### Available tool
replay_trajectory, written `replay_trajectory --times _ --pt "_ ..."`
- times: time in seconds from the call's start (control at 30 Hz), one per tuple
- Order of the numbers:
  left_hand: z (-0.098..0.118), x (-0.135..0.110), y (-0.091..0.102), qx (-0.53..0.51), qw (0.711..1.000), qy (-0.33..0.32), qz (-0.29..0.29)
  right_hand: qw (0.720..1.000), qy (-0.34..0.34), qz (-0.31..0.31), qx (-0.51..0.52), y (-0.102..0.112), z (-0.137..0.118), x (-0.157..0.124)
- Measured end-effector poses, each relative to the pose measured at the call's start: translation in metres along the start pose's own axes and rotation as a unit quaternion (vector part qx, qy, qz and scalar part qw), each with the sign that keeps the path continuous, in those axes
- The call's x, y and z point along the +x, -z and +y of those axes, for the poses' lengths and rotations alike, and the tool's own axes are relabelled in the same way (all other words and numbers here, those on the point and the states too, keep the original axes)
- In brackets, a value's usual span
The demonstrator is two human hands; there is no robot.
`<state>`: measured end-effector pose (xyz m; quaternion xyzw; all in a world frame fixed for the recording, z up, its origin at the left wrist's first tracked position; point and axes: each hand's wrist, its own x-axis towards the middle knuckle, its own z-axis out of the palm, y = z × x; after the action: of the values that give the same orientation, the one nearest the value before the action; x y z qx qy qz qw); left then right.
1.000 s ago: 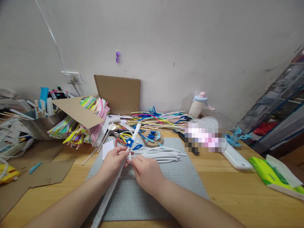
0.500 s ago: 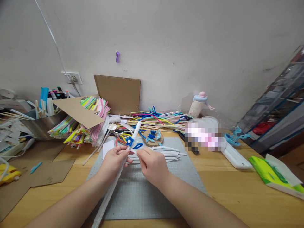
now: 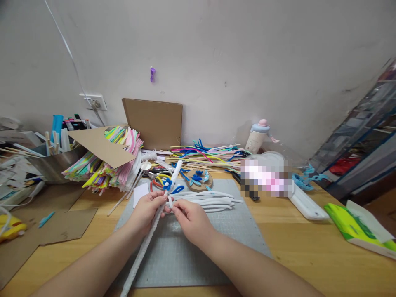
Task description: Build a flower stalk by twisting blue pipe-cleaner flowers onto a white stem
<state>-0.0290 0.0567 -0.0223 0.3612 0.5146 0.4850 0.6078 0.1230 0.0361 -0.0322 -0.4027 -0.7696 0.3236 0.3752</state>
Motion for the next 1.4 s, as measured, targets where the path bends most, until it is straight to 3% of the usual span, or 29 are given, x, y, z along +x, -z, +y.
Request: replay_trajectory --times 0.3,0.4,0.47,0.53,0.7,0.83,1.07,1.4 --pt "-0.008 0.005 0.003 0.011 0.999 -0.012 -0.032 0.999 -0.018 -0.010 0.025 -0.004 0.002 -0.002" --pt "-0.008 0.004 0.002 0.020 0.999 -0.019 -0.038 0.983 -0.117 0.002 0.141 -0.007 0.007 0.003" --pt "-0.008 0.003 0.000 0.029 0.999 -0.022 -0.032 0.950 -0.204 0.021 0.236 -0.008 0.011 0.008" --pt "-0.008 0.001 -0.002 0.038 0.999 -0.017 -0.027 0.921 -0.244 0.039 0.303 -0.009 0.014 0.012" --pt "-0.013 -0.003 -0.008 0.043 0.998 0.002 -0.047 0.902 -0.241 0.072 0.350 -0.010 0.020 0.013" --pt "-0.016 -0.004 -0.009 0.048 0.996 0.005 -0.072 0.906 -0.212 0.080 0.358 -0.010 0.024 0.013" --pt "-0.021 -0.003 -0.008 0.052 0.994 0.005 -0.091 0.905 -0.235 0.106 0.339 -0.010 0.022 0.014" --pt "-0.019 -0.004 -0.009 0.048 0.995 0.016 -0.089 0.897 -0.224 0.140 0.355 -0.017 0.026 0.014"
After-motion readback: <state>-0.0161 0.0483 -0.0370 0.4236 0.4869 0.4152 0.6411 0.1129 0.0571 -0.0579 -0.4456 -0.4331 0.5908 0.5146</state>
